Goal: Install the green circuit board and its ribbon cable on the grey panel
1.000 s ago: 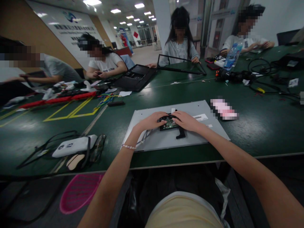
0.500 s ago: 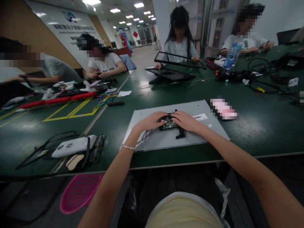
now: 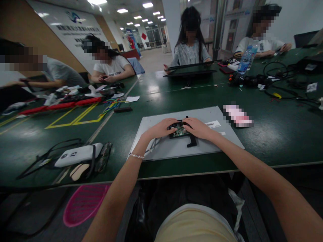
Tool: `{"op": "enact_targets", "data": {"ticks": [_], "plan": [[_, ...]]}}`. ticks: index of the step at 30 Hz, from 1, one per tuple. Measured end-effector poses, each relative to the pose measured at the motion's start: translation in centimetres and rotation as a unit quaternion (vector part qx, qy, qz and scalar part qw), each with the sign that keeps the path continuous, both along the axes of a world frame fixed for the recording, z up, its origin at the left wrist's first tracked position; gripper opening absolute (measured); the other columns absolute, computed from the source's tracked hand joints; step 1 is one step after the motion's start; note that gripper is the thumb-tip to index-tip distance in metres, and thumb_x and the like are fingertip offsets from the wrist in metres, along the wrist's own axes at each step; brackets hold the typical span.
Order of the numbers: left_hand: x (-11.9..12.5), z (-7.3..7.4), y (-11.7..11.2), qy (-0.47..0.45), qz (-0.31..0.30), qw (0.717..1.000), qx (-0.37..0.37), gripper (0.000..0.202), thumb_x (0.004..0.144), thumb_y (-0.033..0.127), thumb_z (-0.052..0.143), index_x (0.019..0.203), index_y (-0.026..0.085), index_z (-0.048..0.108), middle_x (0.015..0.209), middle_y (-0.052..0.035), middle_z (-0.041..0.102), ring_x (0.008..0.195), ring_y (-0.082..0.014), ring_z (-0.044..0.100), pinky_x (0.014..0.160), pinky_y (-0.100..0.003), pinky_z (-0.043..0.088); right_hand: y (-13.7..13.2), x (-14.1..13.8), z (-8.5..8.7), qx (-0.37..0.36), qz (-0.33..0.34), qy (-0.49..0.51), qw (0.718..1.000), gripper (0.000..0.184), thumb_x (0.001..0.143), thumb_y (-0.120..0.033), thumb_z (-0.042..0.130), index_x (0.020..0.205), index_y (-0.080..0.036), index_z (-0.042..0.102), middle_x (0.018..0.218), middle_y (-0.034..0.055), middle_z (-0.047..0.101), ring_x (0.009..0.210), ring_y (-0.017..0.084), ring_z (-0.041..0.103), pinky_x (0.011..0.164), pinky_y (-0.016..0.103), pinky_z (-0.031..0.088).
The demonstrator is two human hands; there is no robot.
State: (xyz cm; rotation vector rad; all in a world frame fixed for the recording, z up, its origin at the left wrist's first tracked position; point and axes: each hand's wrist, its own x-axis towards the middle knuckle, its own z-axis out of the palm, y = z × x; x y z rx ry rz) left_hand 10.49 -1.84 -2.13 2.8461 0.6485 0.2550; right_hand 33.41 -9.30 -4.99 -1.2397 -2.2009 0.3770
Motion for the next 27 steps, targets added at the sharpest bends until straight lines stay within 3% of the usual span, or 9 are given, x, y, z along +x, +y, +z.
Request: {"op": "enact_targets", "data": {"ticks": [13, 18, 27], "plan": [[0.0, 0.1, 0.0, 0.009, -0.001, 1.0, -0.002, 0.041, 0.093, 0.035, 0.046, 0.13, 0.017, 0.049, 0.131, -0.0098, 0.055, 0.121, -0.0224, 0.049, 0.107, -0.038, 0.034, 1.6, 0.8, -1.4, 0.016, -0.097, 0.128, 0.987, 0.025, 0.089, -0.024, 0.049, 0.107, -0.018, 0.064, 0.107, 0.0088, 0.067, 0.098, 0.022, 0.063, 0.089, 0.038, 0.049], [-0.1, 0.0, 0.0, 0.01, 0.006, 1.0, 0.0, 0.042, 0.093, 0.038, 0.045, 0.129, 0.017, 0.05, 0.132, -0.0101, 0.054, 0.122, -0.0222, 0.048, 0.107, -0.038, 0.033, 1.5, 0.9, -1.2, 0.028, -0.088, 0.124, 0.988, 0.021, 0.087, -0.022, 0.05, 0.099, -0.019, 0.067, 0.103, 0.0075, 0.067, 0.097, 0.021, 0.062, 0.084, 0.036, 0.052], [-0.1, -0.1, 0.0, 0.007, 0.006, 1.0, 0.002, 0.042, 0.093, 0.039, 0.045, 0.129, 0.017, 0.05, 0.131, -0.01, 0.054, 0.121, -0.022, 0.049, 0.106, -0.037, 0.034, 1.2, 1.3, -0.5, 0.053, -0.095, 0.083, 0.991, 0.027, 0.085, -0.023, 0.053, 0.108, -0.02, 0.066, 0.109, 0.0089, 0.065, 0.101, 0.024, 0.06, 0.09, 0.042, 0.049]]}}
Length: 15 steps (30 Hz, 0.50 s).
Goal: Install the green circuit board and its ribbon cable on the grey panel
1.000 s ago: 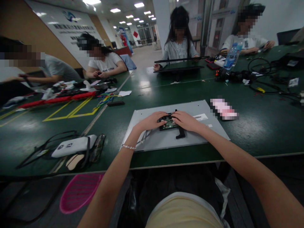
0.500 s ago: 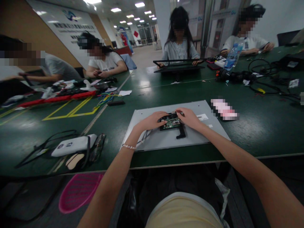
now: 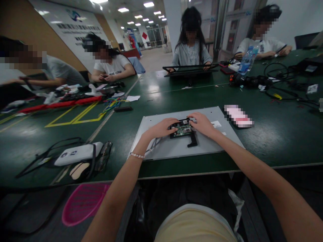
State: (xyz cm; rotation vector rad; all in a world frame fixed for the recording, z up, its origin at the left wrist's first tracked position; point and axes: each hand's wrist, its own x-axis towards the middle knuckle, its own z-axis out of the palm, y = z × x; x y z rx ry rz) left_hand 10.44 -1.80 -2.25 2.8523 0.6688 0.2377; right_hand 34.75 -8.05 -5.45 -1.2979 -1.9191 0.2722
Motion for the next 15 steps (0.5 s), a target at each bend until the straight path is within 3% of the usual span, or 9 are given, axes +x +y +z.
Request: {"op": "enact_targets", "data": {"ticks": [6, 15], "plan": [[-0.1, -0.1, 0.0, -0.001, -0.004, 1.0, 0.004, 0.042, 0.092, 0.038, 0.047, 0.129, 0.017, 0.05, 0.13, -0.01, 0.056, 0.121, -0.0222, 0.049, 0.106, -0.038, 0.034, 1.1, -0.2, 0.4, -0.004, 0.053, -0.091, 0.994, 0.024, 0.084, -0.029, 0.058, 0.105, -0.02, 0.068, 0.106, 0.0084, 0.068, 0.102, 0.026, 0.06, 0.094, 0.044, 0.045], [-0.2, 0.0, -0.3, -0.002, 0.003, 1.0, 0.003, 0.043, 0.091, 0.037, 0.049, 0.129, 0.017, 0.05, 0.13, -0.0111, 0.056, 0.12, -0.0225, 0.05, 0.105, -0.039, 0.035, 3.3, -0.4, 1.5, -0.044, 0.085, -0.196, 0.976, 0.019, 0.082, -0.027, 0.059, 0.094, -0.023, 0.073, 0.094, 0.0067, 0.072, 0.089, 0.027, 0.064, 0.081, 0.04, 0.048]]}}
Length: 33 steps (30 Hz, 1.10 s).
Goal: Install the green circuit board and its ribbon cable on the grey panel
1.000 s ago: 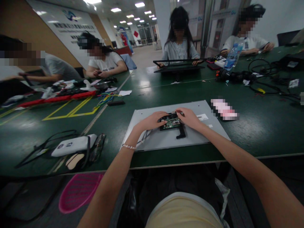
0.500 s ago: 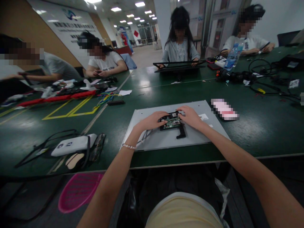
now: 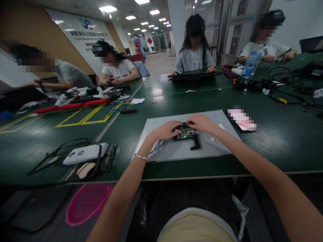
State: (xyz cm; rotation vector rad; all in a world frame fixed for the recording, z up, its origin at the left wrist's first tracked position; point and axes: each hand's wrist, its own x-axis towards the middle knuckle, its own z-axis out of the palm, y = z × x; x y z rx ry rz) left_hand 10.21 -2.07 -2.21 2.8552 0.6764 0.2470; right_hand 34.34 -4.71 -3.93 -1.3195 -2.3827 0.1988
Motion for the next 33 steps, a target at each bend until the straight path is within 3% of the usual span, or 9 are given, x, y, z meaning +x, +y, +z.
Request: {"op": "enact_targets", "data": {"ticks": [5, 13, 22, 26, 33], "plan": [[-0.1, -0.4, 0.3, -0.001, -0.005, 1.0, 0.01, 0.044, 0.092, 0.039, 0.048, 0.13, 0.017, 0.049, 0.129, -0.0113, 0.056, 0.12, -0.0223, 0.05, 0.105, -0.039, 0.035, 0.9, -0.1, -0.3, 0.01, -0.035, -0.001, 0.999, 0.022, 0.083, -0.022, 0.053, 0.091, -0.024, 0.074, 0.09, 0.0047, 0.073, 0.083, 0.023, 0.065, 0.073, 0.033, 0.048], [0.0, -0.2, 0.1, 0.006, 0.0, 1.0, 0.015, 0.043, 0.092, 0.038, 0.047, 0.128, 0.016, 0.051, 0.13, -0.0122, 0.055, 0.12, -0.0234, 0.051, 0.105, -0.038, 0.036, 3.3, -1.4, -0.4, 0.013, -0.048, 0.102, 0.993, 0.023, 0.086, -0.025, 0.053, 0.098, -0.02, 0.071, 0.082, 0.0041, 0.073, 0.075, 0.019, 0.066, 0.069, 0.028, 0.047], [0.0, -0.1, -0.2, 0.015, 0.016, 1.0, 0.012, 0.047, 0.092, 0.04, 0.047, 0.131, 0.014, 0.048, 0.135, -0.0131, 0.051, 0.124, -0.0243, 0.047, 0.107, -0.038, 0.033, 4.5, -2.7, -3.7, -0.063, -0.057, 0.242, 0.967, 0.02, 0.083, -0.029, 0.056, 0.087, -0.016, 0.071, 0.083, 0.0043, 0.072, 0.074, 0.017, 0.063, 0.07, 0.027, 0.048], [0.1, -0.2, -0.2, 0.015, 0.019, 1.0, 0.017, 0.046, 0.092, 0.04, 0.047, 0.13, 0.014, 0.048, 0.134, -0.0126, 0.052, 0.123, -0.0247, 0.047, 0.106, -0.038, 0.034, 4.6, -2.6, -4.1, -0.068, -0.058, 0.3, 0.95, 0.024, 0.083, -0.03, 0.055, 0.09, -0.015, 0.072, 0.085, 0.0054, 0.072, 0.077, 0.018, 0.063, 0.074, 0.029, 0.048], [0.5, 0.0, -0.8, 0.021, 0.058, 0.998, 0.033, 0.045, 0.09, 0.041, 0.047, 0.128, 0.016, 0.048, 0.128, -0.0108, 0.056, 0.119, -0.0246, 0.05, 0.102, -0.036, 0.036, 4.7, -2.9, -4.5, -0.044, -0.039, 0.301, 0.952, 0.024, 0.084, -0.027, 0.052, 0.088, -0.016, 0.073, 0.085, 0.0057, 0.072, 0.078, 0.019, 0.062, 0.075, 0.029, 0.045]]}}
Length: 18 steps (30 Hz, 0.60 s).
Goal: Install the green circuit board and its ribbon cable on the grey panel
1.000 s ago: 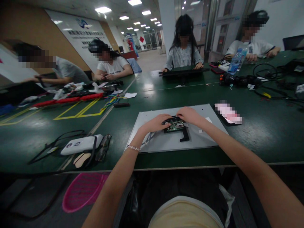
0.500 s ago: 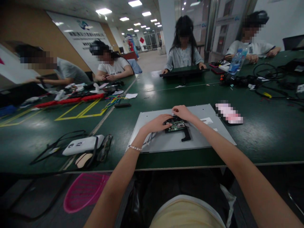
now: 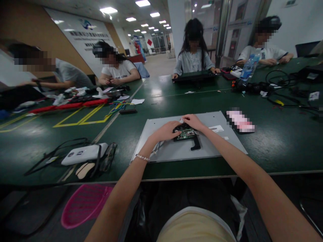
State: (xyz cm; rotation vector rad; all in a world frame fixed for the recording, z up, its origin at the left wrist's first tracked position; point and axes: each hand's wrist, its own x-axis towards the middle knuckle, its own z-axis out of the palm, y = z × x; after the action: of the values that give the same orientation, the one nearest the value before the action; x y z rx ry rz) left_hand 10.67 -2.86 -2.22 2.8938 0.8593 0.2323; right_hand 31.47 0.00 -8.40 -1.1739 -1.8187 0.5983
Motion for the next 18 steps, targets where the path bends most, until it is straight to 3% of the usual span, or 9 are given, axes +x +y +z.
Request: {"op": "enact_targets", "data": {"ticks": [3, 6, 8, 13, 18], "plan": [[1.3, -0.3, -1.3, -0.012, 0.1, 0.995, 0.019, 0.04, 0.091, 0.039, 0.044, 0.124, 0.018, 0.049, 0.124, -0.0107, 0.058, 0.113, -0.0264, 0.053, 0.098, -0.041, 0.037, 0.0, 0.0, -0.1, -0.004, 0.009, 0.011, 1.0, 0.023, 0.083, -0.026, 0.053, 0.091, -0.016, 0.072, 0.088, 0.0058, 0.072, 0.08, 0.019, 0.062, 0.075, 0.029, 0.044], [3.0, -1.1, -2.8, -0.034, 0.229, 0.972, 0.034, 0.03, 0.089, 0.031, 0.042, 0.115, 0.018, 0.05, 0.116, -0.0113, 0.06, 0.107, -0.0279, 0.055, 0.092, -0.045, 0.039, 0.0, 0.1, -0.1, -0.017, 0.001, 0.013, 1.0, 0.025, 0.082, -0.024, 0.055, 0.1, -0.015, 0.069, 0.084, 0.0046, 0.07, 0.071, 0.016, 0.059, 0.069, 0.027, 0.044], [3.9, -1.5, -3.5, -0.044, 0.271, 0.961, 0.041, 0.027, 0.087, 0.028, 0.045, 0.111, 0.018, 0.049, 0.112, -0.0114, 0.06, 0.106, -0.0288, 0.055, 0.091, -0.046, 0.039, 0.0, 0.1, -0.1, -0.022, -0.009, 0.009, 1.0, 0.025, 0.08, -0.023, 0.056, 0.1, -0.015, 0.067, 0.08, 0.0033, 0.068, 0.067, 0.015, 0.057, 0.066, 0.026, 0.043], [4.2, -1.9, -3.6, -0.048, 0.285, 0.956, 0.044, 0.027, 0.085, 0.026, 0.047, 0.111, 0.017, 0.047, 0.111, -0.0114, 0.058, 0.102, -0.0272, 0.056, 0.087, -0.041, 0.04, 0.0, 0.0, 0.0, -0.017, -0.007, -0.011, 1.0, 0.018, 0.081, -0.023, 0.056, 0.091, -0.016, 0.069, 0.077, 0.0024, 0.067, 0.067, 0.014, 0.057, 0.065, 0.025, 0.042], [3.8, -1.8, -2.9, -0.06, 0.275, 0.959, 0.035, 0.023, 0.088, 0.028, 0.046, 0.109, 0.017, 0.048, 0.109, -0.0108, 0.059, 0.101, -0.0253, 0.058, 0.084, -0.036, 0.042, 0.0, 0.1, -0.2, -0.012, -0.006, -0.028, 1.0, 0.02, 0.082, -0.024, 0.056, 0.094, -0.017, 0.071, 0.079, 0.0025, 0.069, 0.067, 0.015, 0.057, 0.064, 0.025, 0.042]]}}
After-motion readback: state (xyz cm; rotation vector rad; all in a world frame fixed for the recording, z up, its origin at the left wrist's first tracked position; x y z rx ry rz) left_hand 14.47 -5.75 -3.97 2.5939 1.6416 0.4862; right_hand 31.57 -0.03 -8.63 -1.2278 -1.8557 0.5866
